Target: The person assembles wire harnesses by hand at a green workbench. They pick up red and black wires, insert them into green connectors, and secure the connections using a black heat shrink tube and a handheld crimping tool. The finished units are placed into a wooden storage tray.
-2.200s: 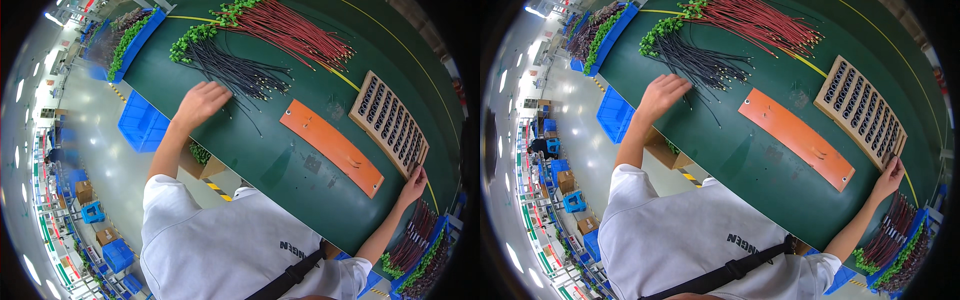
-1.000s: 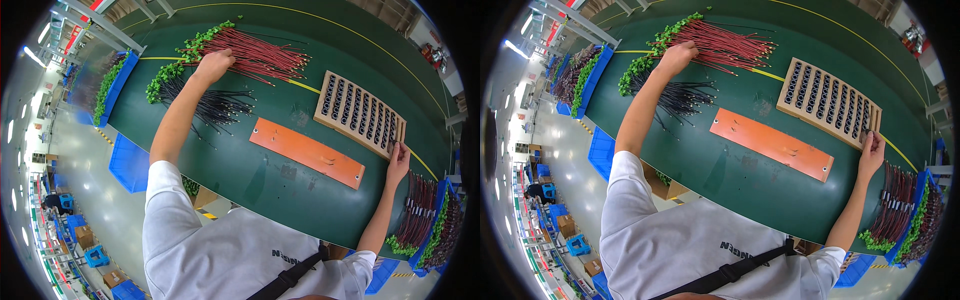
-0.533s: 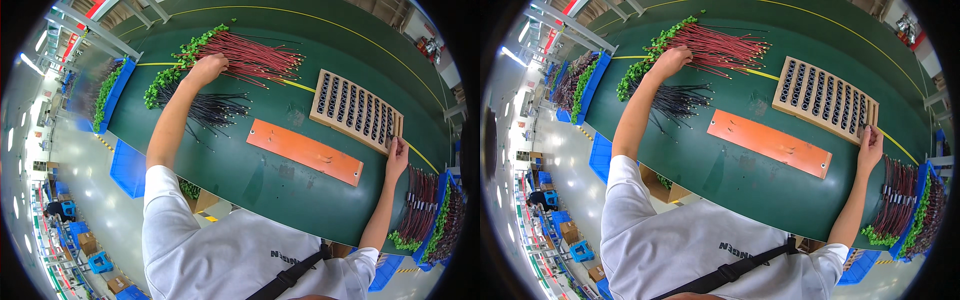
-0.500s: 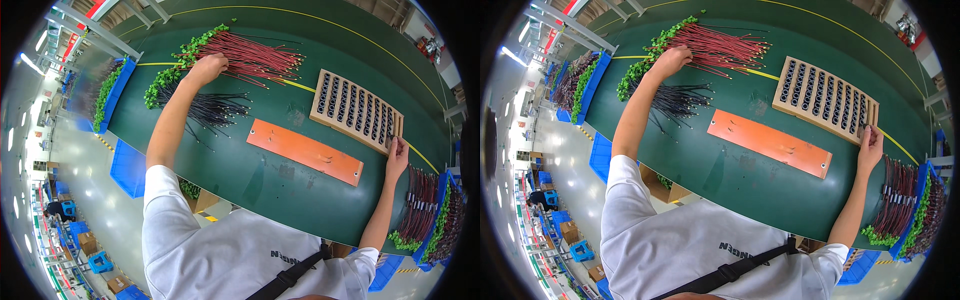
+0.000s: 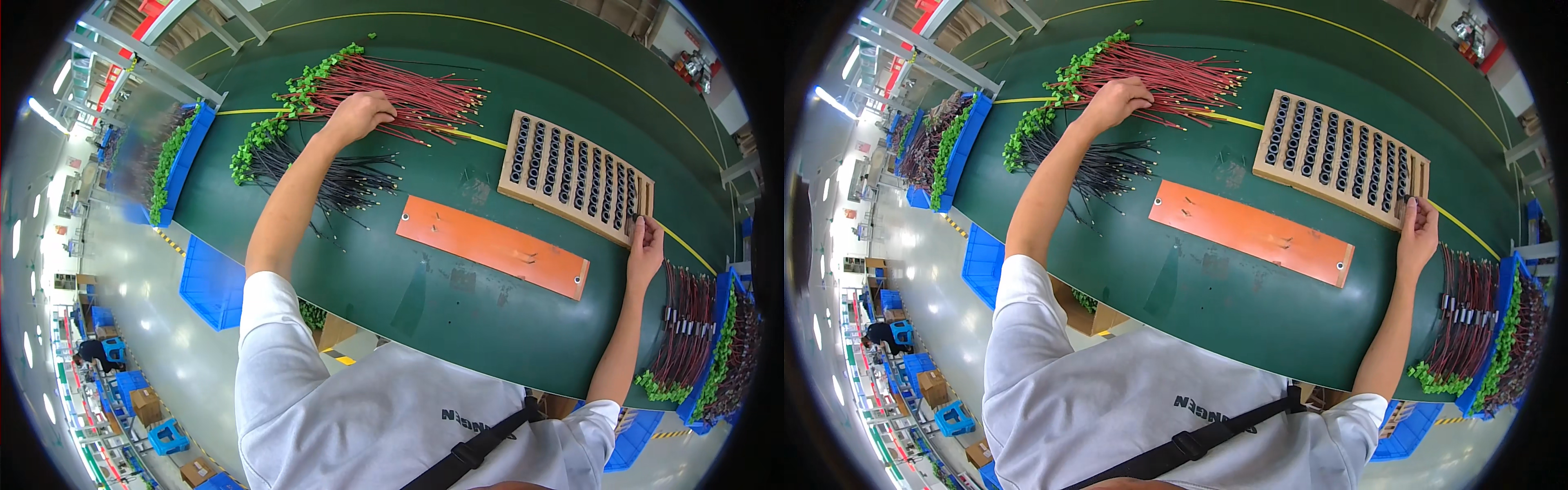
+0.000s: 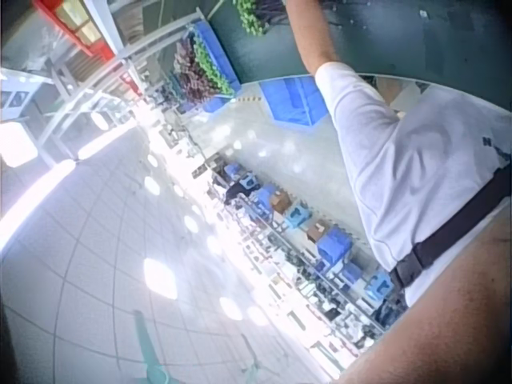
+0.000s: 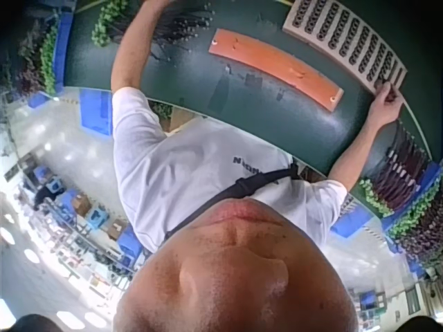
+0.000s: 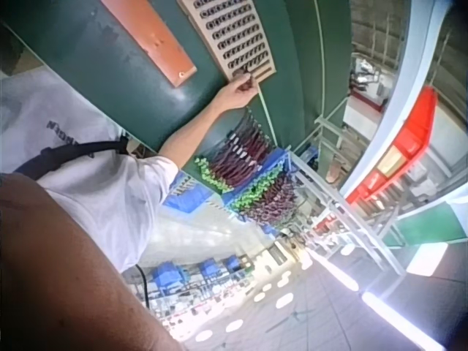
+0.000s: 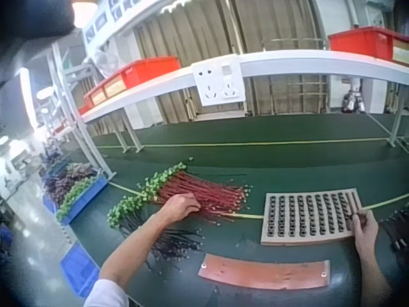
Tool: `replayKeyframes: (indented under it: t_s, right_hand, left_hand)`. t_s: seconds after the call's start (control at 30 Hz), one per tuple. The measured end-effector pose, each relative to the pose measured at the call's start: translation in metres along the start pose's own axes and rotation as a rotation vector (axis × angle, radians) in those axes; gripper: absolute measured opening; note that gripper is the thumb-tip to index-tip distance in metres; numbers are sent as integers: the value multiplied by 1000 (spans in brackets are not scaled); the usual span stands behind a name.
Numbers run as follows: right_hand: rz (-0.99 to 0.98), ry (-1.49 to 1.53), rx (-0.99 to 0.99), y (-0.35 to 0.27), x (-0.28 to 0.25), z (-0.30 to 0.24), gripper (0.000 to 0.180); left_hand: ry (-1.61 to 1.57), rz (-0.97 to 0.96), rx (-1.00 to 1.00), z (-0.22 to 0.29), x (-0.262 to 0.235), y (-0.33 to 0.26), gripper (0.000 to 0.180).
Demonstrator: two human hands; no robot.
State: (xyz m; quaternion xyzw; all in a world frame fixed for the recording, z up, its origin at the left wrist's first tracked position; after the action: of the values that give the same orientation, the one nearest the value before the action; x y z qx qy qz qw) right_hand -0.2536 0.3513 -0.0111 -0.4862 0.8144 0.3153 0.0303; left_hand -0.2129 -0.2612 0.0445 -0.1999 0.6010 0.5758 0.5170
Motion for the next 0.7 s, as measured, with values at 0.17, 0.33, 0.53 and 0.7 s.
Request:
replayKeyframes:
  t_s: [0.17, 0.33, 0.53, 0.7]
  right_hand:
    - [-7, 1, -10, 1, 2, 3, 29]
    - [-5, -22, -16, 1, -3, 5, 30]
    - [-15, 47, 10, 1, 4, 11, 30]
    - [4, 43, -7, 3, -1, 12, 29]
  left_hand:
    - [-47, 80, -123, -5, -17, -4, 18]
    - [-120, 124, -429, -12, -74, -8, 20]
    - [-216, 115, -647, -70, -223, -35, 21]
    - [7, 573, -570, -59, -309, -39, 31]
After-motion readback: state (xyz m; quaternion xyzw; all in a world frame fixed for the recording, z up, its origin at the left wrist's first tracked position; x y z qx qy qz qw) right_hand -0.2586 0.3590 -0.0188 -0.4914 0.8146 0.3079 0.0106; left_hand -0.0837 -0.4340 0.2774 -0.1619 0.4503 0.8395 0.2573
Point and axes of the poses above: each hand's wrist, its own y-axis towards the middle knuckle, its own x-axis out of the palm, z = x × y, the point moved 6 cm from there along y, towards the middle knuckle, and after that the axes turned 11 degrees about z, right-handed, at the moved point
